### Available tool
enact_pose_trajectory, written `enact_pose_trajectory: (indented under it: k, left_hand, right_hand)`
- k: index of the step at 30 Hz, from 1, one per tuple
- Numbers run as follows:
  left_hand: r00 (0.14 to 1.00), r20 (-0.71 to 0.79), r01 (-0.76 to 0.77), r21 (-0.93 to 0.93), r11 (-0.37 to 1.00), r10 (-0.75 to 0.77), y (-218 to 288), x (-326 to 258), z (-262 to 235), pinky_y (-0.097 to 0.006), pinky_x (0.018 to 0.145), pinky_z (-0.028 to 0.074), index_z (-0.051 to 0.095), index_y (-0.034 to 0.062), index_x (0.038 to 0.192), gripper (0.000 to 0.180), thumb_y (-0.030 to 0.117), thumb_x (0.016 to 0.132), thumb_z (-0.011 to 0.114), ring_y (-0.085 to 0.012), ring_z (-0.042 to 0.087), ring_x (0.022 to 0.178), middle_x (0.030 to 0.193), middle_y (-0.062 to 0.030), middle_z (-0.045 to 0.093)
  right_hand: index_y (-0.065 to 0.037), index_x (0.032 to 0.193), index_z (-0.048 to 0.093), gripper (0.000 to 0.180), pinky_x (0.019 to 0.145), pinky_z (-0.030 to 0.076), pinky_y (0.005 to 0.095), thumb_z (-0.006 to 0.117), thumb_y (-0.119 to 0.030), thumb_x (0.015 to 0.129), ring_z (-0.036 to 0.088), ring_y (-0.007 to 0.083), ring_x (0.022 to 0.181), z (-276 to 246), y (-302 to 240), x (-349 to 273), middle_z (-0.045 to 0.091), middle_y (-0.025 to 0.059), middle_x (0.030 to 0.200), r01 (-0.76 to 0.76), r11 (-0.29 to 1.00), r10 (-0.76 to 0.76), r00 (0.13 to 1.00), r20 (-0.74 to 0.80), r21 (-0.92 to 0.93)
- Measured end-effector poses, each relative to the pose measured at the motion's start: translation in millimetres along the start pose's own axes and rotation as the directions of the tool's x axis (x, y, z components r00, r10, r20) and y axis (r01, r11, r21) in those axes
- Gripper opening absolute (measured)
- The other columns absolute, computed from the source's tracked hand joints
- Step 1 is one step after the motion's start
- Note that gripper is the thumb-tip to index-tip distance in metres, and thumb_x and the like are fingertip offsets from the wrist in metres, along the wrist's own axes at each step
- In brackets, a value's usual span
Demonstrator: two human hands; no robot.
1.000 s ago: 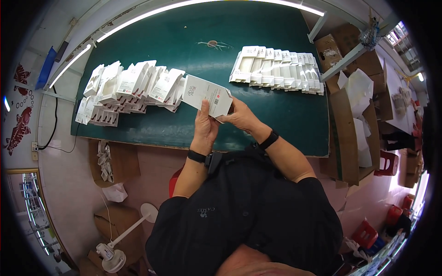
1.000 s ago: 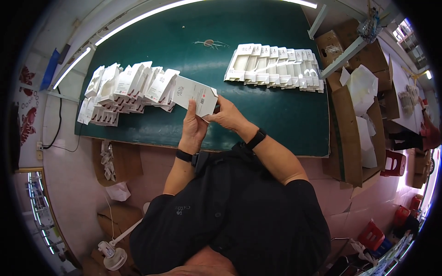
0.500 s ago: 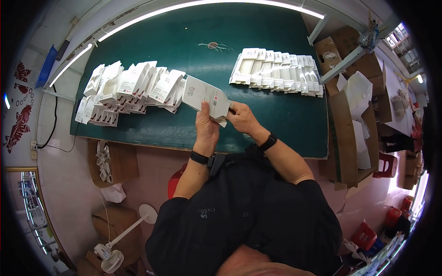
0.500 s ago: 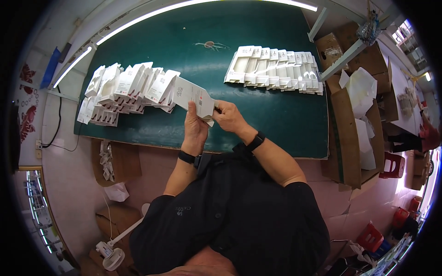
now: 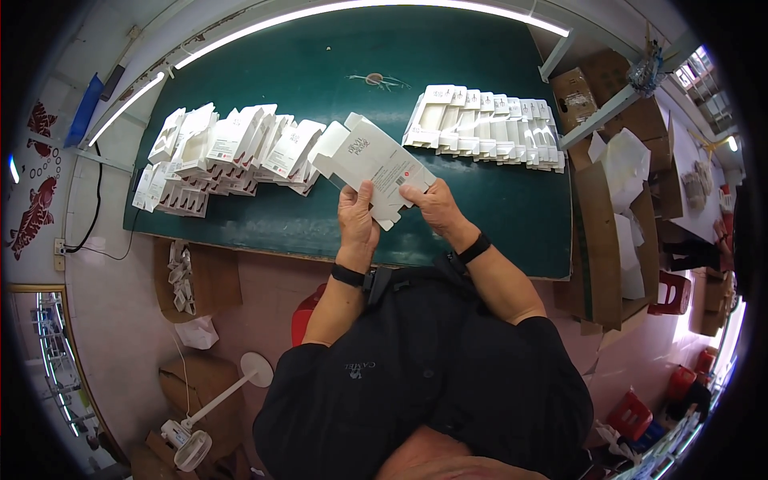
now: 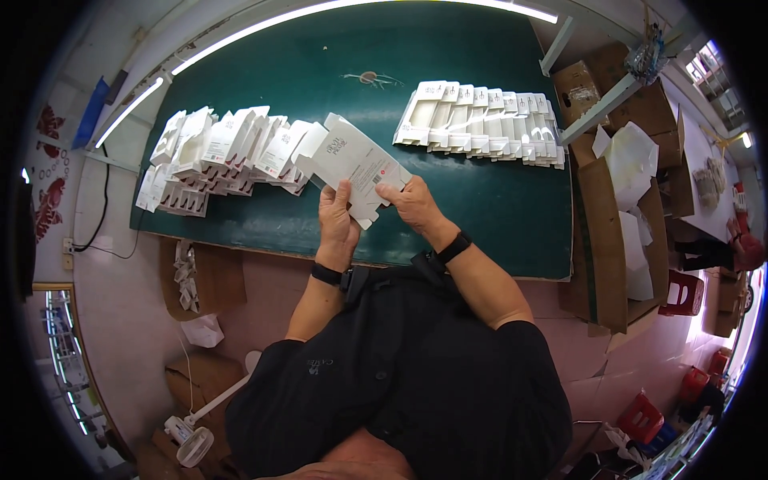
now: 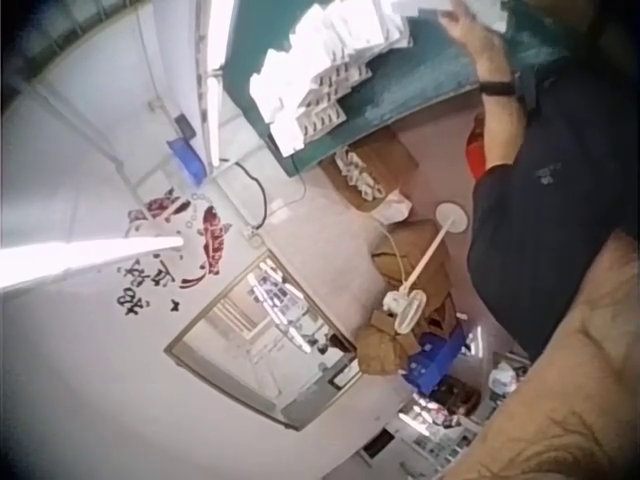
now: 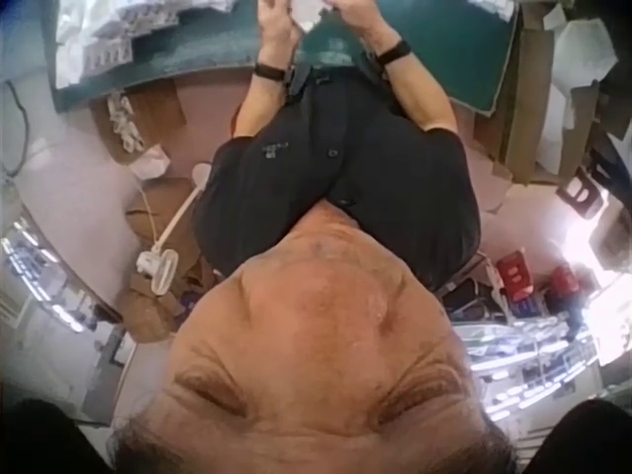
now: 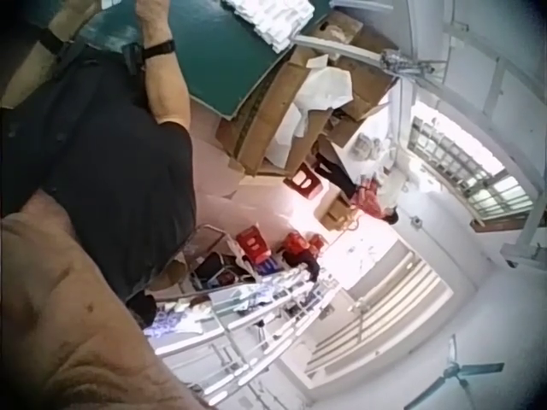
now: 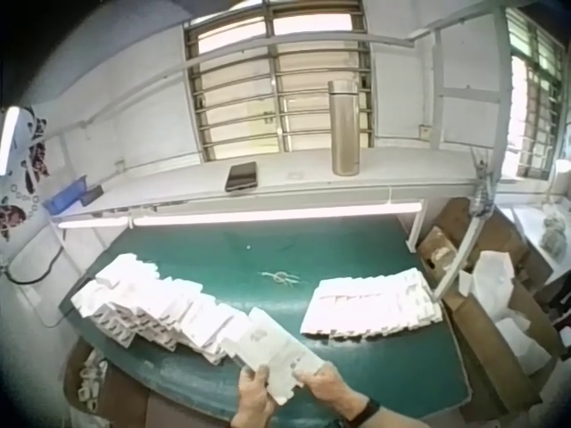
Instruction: The person picks up white boxes one at a time from a stack, folds the flaps by hand, and places them into a separate pile.
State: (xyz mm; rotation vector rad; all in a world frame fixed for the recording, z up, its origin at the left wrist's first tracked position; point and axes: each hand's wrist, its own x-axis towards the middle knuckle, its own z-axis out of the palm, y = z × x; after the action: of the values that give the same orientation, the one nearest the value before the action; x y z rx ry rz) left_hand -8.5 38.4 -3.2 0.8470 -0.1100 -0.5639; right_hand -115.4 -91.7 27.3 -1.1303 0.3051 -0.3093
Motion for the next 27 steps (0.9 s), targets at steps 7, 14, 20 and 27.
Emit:
enact_pose_trajectory:
  k: [7, 14, 20, 27]
  left_hand:
    - [0.993, 0.078, 0.095, -0.085, 0.992, -0.089, 15.9, 6.1, -1.7, -0.046, 0.097, 0.053, 0.052, 0.0059, 0.126, 0.026, 0.018, 0.103, 0.055, -0.0255, 0.062, 0.115, 0.124, -0.0091, 0.063]
    - [0.978, -0.012, 0.207, 0.035, 0.978, -0.207, 1.3, 7.2, -24.3, -0.042, 0.097, 0.051, 0.048, 0.0064, 0.133, 0.036, 0.024, 0.103, 0.057, -0.0220, 0.062, 0.111, 0.122, -0.0085, 0.062]
    - [0.960, 0.013, 0.278, 0.049, 0.959, -0.279, 10.7, -17.0, 17.6, -0.040, 0.094, 0.052, 0.045, 0.0060, 0.137, 0.043, 0.023, 0.101, 0.060, -0.0207, 0.063, 0.108, 0.121, -0.0087, 0.061]
    - [0.942, 0.041, 0.329, 0.101, 0.939, -0.334, -9.3, -6.4, 4.4, -0.039, 0.094, 0.054, 0.046, 0.0034, 0.138, 0.042, 0.009, 0.099, 0.059, -0.0239, 0.063, 0.110, 0.125, -0.0111, 0.061]
  right_hand:
    - [0.002, 0.113, 0.069, 0.022, 0.076, 0.051, 0.0253, 0.064, -0.009, 0.094, 0.063, 0.0098, 0.086, -11.6, 7.3, -5.4, 0.072, 0.0042, 0.100, 0.006, 0.991, -0.014, 0.998, -0.060, -0.134]
    - [-0.001, 0.110, 0.070, 0.020, 0.073, 0.053, 0.0328, 0.062, -0.007, 0.092, 0.066, 0.0164, 0.081, -13.4, 14.7, -6.9, 0.073, 0.0058, 0.092, 0.145, 0.930, -0.194, 0.974, -0.115, -0.339]
    - [-0.007, 0.107, 0.071, 0.028, 0.082, 0.053, 0.0404, 0.061, -0.002, 0.081, 0.065, 0.0323, 0.094, -19.9, 7.0, -11.5, 0.069, 0.0093, 0.097, 0.378, 0.435, -0.570, 0.818, 0.075, -0.817]
    - [-0.007, 0.115, 0.067, 0.041, 0.099, 0.047, 0.0415, 0.062, -0.002, 0.075, 0.061, 0.0332, 0.110, -28.0, 15.8, -17.9, 0.065, 0.0104, 0.116, 0.441, 0.202, -0.547, 0.791, 0.273, -0.875]
